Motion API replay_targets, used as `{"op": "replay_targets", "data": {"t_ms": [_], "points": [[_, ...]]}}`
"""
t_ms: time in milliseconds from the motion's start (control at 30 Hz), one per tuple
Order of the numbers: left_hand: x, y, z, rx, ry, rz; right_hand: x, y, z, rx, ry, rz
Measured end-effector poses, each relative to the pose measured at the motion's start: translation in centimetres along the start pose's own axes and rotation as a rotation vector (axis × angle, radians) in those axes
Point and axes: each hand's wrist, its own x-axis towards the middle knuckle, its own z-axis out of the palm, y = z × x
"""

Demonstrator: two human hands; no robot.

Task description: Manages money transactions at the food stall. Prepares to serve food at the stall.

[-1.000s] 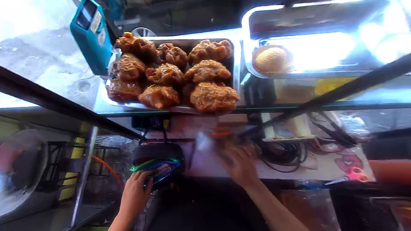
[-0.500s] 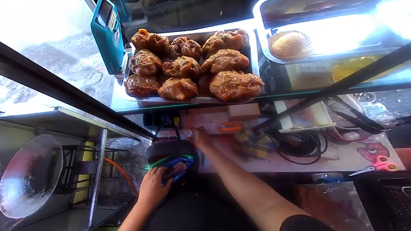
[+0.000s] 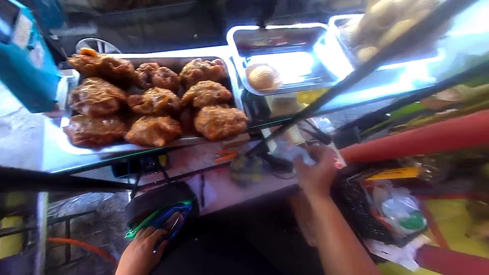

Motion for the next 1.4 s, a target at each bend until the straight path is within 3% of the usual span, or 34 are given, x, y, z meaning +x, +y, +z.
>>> {"op": "replay_targets", "data": {"t_ms": [100,233,367,467,600,700,767,833,967,1100,1233,1400], "points": [[-0.5,0.3,-0.7,-0.033,-0.06,-0.001,4.6,1.8,-0.5,-0.142,0.132,-0.218],[-0.5,1.0,-1.2,-0.048,-0.123,-0.017,8.6,3.4,2.6,-0.289,-0.015,-0.402],[-1.0,2.1,-1.5,-0.072,-0.196,-0.16,10.4,1.9,5.4,-0.395,-0.285,-0.291],[-1.7,2.7,-1.6,-0.11,-0.209,-0.22,10.8,1.8,6.5,-0.237,-0.467,-0.125],[-3.0,2.5,-0.2,-0.141,-0.1,-0.211,9.8,3.1,5.7,-0.098,-0.494,-0.27],[-3.8,2.8,0.9,-0.093,-0.005,-0.181,7.5,3.5,3.4,-0.101,-0.335,-0.359],[-4.2,3.1,1.3,-0.056,0.078,-0.169,4.1,2.8,2.2,-0.047,-0.214,-0.555],[-4.3,3.3,1.5,-0.045,0.108,-0.183,-0.7,-0.3,2.6,0.104,-0.21,-0.819],[-3.7,3.4,1.6,-0.029,0.051,-0.187,-10.1,-9.4,8.3,0.501,-0.603,-0.995],[-3.7,3.3,1.3,-0.038,-0.057,-0.182,-13.9,-16.9,16.2,0.511,-1.02,-1.137],[-4.8,2.7,2.3,0.01,-0.041,-0.122,-15.8,-20.9,20.5,0.115,-1.371,-1.327],[-5.8,2.0,3.2,-0.003,-0.008,-0.06,-17.8,-22.5,20.5,-0.25,-1.502,-1.358]]}}
